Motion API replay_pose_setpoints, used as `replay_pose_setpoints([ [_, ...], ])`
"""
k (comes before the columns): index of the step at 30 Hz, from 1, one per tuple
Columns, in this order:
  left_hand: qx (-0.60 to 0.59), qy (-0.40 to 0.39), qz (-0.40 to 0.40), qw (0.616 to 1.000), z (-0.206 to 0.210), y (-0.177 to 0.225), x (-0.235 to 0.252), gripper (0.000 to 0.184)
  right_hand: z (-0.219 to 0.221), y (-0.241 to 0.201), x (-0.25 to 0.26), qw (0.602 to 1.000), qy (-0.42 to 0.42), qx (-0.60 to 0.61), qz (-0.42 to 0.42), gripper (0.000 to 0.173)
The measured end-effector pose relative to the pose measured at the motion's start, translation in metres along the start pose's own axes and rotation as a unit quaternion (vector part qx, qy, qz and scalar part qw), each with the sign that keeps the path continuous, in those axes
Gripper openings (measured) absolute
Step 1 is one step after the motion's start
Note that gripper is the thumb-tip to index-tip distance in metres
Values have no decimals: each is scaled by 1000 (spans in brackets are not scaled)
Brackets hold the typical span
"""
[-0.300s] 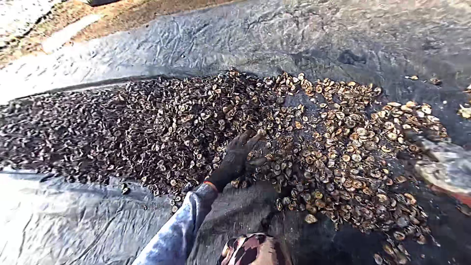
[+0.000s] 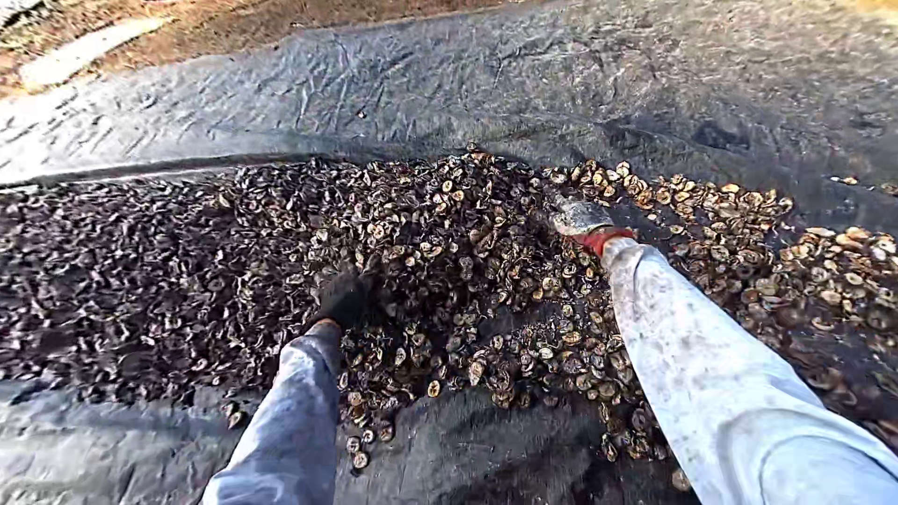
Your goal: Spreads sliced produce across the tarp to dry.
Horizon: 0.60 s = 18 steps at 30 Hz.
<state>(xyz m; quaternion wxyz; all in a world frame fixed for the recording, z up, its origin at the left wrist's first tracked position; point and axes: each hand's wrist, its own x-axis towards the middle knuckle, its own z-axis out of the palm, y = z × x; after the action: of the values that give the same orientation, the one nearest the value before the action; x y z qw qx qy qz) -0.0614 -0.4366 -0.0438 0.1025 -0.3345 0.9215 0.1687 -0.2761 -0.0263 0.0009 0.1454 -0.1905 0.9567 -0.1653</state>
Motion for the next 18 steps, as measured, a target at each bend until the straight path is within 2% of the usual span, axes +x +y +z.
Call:
replay_pose_setpoints([
  [2, 10, 31, 2, 999, 3, -9, 27, 67, 24, -35, 37, 999, 23, 28, 33, 69],
  [4, 26, 55, 16, 998, 3, -19, 43, 74, 44, -70, 53, 998, 38, 19, 44, 76],
  [5, 27, 58, 18, 998, 0, -17, 43, 77, 49, -81, 57, 998, 49, 12, 41, 80],
  [7, 18, 34, 19, 999, -6, -11, 31, 72, 51, -94, 52, 999, 30, 24, 36, 83],
  [10, -48, 29, 26, 998, 1, -14, 21, 66, 53, -99, 36, 992, -4, 116, 41, 68],
  [12, -194, 18, 21, 981, 18, -11, 1, 61, 74, -91, 24, 976, -24, 215, 14, 59],
  [14, -329, -1, 15, 944, 39, 1, -28, 62, 100, -90, 3, 951, -38, 305, -33, 54],
  [16, -385, 7, 21, 923, 61, 13, -57, 64, 104, -95, -34, 948, -56, 302, -80, 46],
  [18, -413, 24, 27, 910, 82, 23, -81, 61, 79, -108, -93, 952, -110, 283, -38, 40],
])
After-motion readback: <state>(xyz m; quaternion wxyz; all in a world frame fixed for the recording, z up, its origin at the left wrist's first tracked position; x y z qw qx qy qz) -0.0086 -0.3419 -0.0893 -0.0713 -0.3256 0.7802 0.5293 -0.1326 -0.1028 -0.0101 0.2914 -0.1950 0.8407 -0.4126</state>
